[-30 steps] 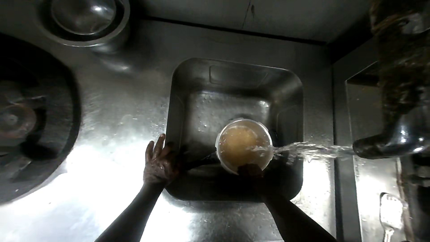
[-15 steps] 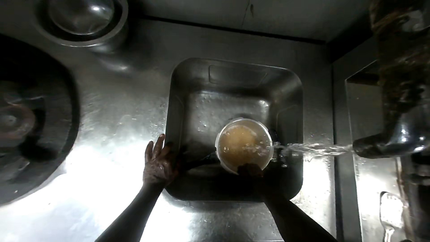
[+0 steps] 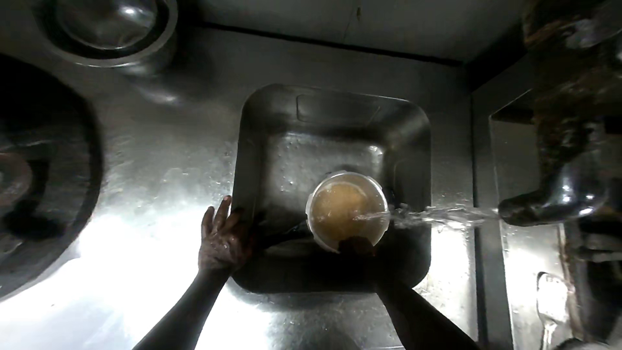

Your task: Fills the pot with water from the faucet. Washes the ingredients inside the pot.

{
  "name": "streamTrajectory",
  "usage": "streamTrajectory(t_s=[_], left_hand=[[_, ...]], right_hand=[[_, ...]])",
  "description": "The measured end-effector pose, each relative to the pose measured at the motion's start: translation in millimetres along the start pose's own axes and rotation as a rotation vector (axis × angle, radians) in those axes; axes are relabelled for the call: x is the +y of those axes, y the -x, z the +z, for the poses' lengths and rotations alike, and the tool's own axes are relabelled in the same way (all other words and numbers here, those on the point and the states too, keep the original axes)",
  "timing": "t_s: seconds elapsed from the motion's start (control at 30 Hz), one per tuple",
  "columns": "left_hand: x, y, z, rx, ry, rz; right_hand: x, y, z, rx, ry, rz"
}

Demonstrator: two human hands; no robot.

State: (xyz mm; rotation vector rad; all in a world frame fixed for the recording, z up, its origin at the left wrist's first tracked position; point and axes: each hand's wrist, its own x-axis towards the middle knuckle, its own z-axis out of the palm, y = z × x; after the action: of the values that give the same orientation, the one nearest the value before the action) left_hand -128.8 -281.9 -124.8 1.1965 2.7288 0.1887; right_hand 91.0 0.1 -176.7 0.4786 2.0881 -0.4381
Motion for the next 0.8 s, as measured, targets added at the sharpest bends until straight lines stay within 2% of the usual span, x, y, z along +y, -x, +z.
streamTrajectory(t_s=[0.07, 0.1, 0.17, 0.2, 0.27, 0.33, 0.6, 0.8], left_hand=[[0, 0, -1, 0.0, 0.001, 0.007], [1, 0, -1, 0.002, 0.001, 0.014], [1, 0, -2, 0.012, 0.004, 0.027], [0, 0, -2, 0.014, 0.005, 0.026], [-1, 0, -1, 0.024, 0.006, 0.034], [0, 0, 0, 0.041, 0.004, 0.033], [-4, 2, 4, 0.064, 0.021, 0.032], [-2, 2, 2, 0.034, 0.023, 0.011]], right_hand=[[-6, 11, -3, 0.011, -0.04, 0.042], [-2, 7, 8, 0.075, -0.054, 0.042], [14, -4, 43, 0.356, -0.073, -0.035], [12, -1, 37, 0.319, -0.099, -0.029], [2, 6, 3, 0.07, -0.133, 0.021], [-5, 12, -15, -0.026, -0.13, 0.022], [-8, 0, -4, -0.028, -0.135, 0.093], [-5, -3, -1, -0.014, -0.116, 0.046]])
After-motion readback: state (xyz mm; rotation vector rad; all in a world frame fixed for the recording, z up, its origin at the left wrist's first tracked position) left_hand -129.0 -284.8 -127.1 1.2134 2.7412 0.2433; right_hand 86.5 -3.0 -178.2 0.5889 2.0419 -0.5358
